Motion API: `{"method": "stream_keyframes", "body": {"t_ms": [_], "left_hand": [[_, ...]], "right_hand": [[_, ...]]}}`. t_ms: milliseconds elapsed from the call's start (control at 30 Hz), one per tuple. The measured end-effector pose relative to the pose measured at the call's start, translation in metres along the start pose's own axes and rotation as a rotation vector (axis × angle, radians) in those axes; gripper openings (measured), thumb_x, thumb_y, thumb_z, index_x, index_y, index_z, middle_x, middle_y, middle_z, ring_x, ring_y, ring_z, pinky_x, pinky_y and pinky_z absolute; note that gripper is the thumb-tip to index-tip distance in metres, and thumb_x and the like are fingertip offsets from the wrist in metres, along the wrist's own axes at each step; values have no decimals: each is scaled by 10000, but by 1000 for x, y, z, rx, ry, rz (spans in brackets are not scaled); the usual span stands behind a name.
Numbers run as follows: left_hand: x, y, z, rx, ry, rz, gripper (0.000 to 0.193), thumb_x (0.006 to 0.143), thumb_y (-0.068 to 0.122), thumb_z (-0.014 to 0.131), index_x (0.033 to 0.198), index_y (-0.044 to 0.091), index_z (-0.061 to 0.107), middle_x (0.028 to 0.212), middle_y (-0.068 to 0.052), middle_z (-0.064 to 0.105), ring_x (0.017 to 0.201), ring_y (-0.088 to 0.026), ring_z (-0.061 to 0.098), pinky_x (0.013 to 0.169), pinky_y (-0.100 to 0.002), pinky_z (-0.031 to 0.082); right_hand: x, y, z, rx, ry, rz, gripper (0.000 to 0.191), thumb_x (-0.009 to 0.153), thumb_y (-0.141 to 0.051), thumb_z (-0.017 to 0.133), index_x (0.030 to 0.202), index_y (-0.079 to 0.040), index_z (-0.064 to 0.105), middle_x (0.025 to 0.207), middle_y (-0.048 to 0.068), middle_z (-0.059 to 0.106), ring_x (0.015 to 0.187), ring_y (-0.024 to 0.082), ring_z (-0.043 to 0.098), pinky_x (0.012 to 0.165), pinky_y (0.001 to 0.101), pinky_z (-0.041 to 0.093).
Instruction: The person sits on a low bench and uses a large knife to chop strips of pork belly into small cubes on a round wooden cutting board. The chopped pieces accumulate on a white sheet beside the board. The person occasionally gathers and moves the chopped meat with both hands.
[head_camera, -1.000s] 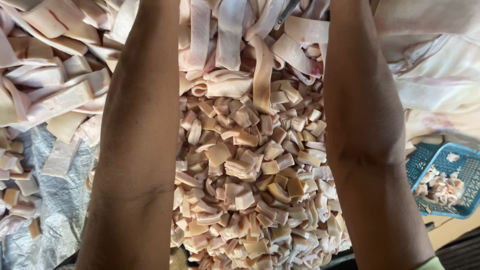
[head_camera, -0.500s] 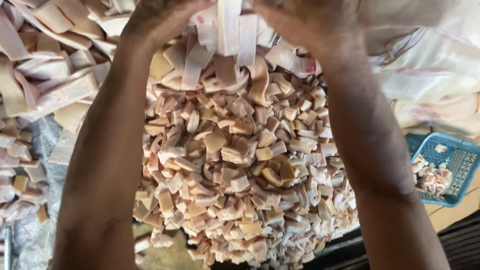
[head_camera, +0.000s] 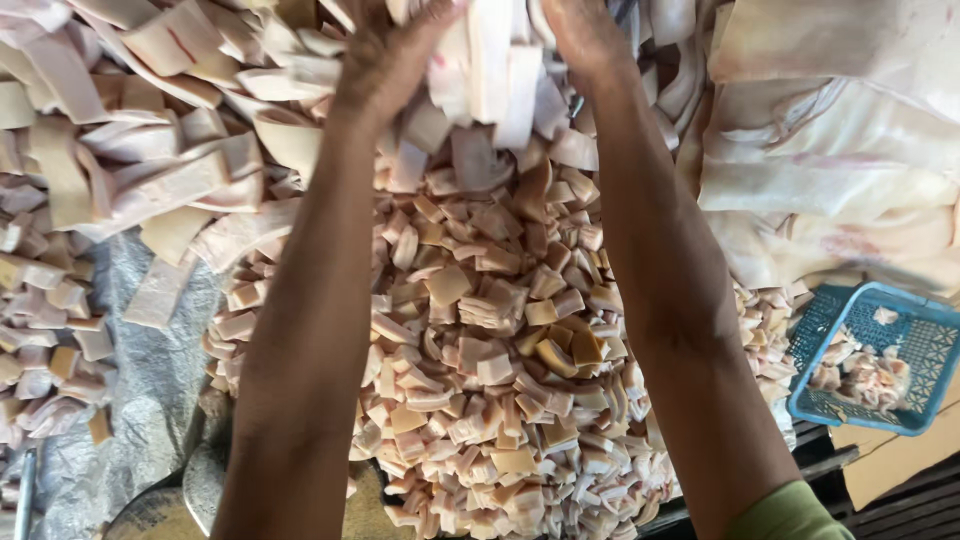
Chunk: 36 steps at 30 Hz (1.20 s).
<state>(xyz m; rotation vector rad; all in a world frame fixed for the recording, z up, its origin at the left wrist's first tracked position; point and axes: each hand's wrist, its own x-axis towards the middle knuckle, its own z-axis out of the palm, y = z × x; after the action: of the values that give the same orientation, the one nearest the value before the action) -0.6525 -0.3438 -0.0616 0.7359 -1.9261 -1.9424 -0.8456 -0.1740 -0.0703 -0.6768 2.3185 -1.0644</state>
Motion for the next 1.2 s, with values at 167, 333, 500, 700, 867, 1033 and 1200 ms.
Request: {"method": "stream_keyframes", "body": {"t_ms": [167,333,500,700,867,1033,1200], "left_hand": [[-33,6,29,-376,131,-32,1213,664,694,873,1504,96,236,1340,-142,670,1248,-252,693,847,-298,652],[-59,14,52,-544,160,19,974,695,532,916,1436,58,496,1293,-147,688,1203,-311,699,939,-348,582],[-68,22,70,-797,68,227,645,827,216,929,1333,17,582,1208,-150,728,1131,-279,738,1024,-411,633],[-105,51,71,-990,-10,315,569,869,35,890,1330,49,557,1243,-115,701,1145,-233,707,1055,-407,620],[-196,100,34,-932,24,257,610,909,35,871,1403,-22,518,1265,-164,695,1162,-259,701,1049,-407,610],[-319,151,-24,-707,189,27,815,766,162,883,1433,14,438,1255,-138,692,1151,-253,724,1002,-378,646],[-454,172,-83,-425,426,-7,883,757,235,882,1493,11,449,1307,-137,692,1193,-236,695,1026,-371,597]], "right_hand": [[-29,3,19,694,-284,-101,664,968,-539,662,1392,-28,631,1301,146,693,1182,264,668,988,422,575],[-69,6,34,986,-301,-55,831,873,-658,683,1469,-103,516,1367,104,639,1207,241,645,971,403,577],[-74,14,32,1085,-269,-115,804,944,-646,610,1471,-44,542,1286,145,658,1117,258,652,851,394,560],[-138,-12,25,1368,-268,3,709,985,-554,579,1496,-72,489,1354,111,631,1217,255,646,1050,410,562],[-228,-69,28,986,-117,-223,680,989,-553,599,1470,-86,484,1341,126,606,1202,280,629,1010,445,536],[-324,-116,69,1230,-242,177,697,951,-575,494,1460,-99,519,1343,121,637,1206,293,633,1044,459,524],[-423,-160,141,1228,-378,270,704,937,-553,489,1418,-45,566,1317,133,662,1183,291,653,1046,445,506]]}}
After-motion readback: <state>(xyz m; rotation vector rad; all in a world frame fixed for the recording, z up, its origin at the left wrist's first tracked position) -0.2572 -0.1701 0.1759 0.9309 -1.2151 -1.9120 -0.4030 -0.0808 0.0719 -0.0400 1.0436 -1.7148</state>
